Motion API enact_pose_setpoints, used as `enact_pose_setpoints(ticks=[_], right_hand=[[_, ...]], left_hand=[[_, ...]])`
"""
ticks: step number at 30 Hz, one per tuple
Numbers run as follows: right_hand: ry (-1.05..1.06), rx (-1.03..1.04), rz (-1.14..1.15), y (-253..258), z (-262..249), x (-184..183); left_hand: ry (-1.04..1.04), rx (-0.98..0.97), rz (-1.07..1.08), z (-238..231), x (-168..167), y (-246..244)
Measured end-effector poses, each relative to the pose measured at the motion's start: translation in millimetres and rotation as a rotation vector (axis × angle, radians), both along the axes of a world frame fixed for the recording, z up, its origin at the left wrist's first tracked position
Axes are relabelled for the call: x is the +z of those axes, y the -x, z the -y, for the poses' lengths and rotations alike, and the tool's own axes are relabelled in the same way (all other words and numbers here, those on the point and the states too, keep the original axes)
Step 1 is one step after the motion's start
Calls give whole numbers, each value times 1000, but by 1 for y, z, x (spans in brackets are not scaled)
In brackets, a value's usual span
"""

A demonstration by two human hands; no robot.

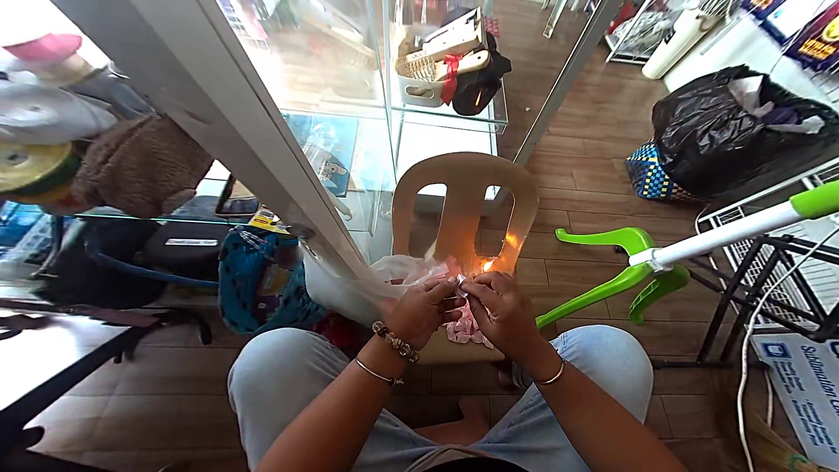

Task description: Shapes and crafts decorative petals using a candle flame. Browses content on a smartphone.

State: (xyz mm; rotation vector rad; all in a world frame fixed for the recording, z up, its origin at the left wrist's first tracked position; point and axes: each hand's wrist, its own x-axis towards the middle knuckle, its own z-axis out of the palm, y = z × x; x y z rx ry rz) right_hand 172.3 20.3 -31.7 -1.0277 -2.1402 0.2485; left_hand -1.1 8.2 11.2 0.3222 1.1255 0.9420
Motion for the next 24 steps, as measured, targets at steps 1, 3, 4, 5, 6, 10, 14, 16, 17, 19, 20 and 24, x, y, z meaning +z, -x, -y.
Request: enact_pose_setpoints(ticks=[1,3,4,5,6,10,14,16,17,19,20,24], right_hand=[[-1,-4,6,0,0,0],[0,-13,14,0,0,1],[8,-14,16,0,-1,1],[25,-11,9,-1,-1,1],[58,-4,-13,-1,0,1],[378,66,-343,0,1,5],[863,8,-772,7,3,15],[1032,-9,-866,11,4,18],[1083,-9,-886,13,5,19],[1124,9,-899,15,5,18],[1130,6,-897,16,5,18],[1204,-76,-970,18,1,20]], left_hand=[[-16,-6,-4,1,0,0],[-56,-31,-22,2,0,1],[-75,-42,-36,2,-1,2],[-87,-46,-49,2,-2,2],[-91,-39,-56,2,-2,2],[-55,45,-54,2,-1,-1],[-48,135,-45,1,-1,-4],[-51,168,-54,1,-2,-6],[-60,174,-58,1,-3,-7],[-91,175,-52,2,-5,-10],[-108,173,-47,3,-6,-11],[-142,159,-31,3,-9,-13]])
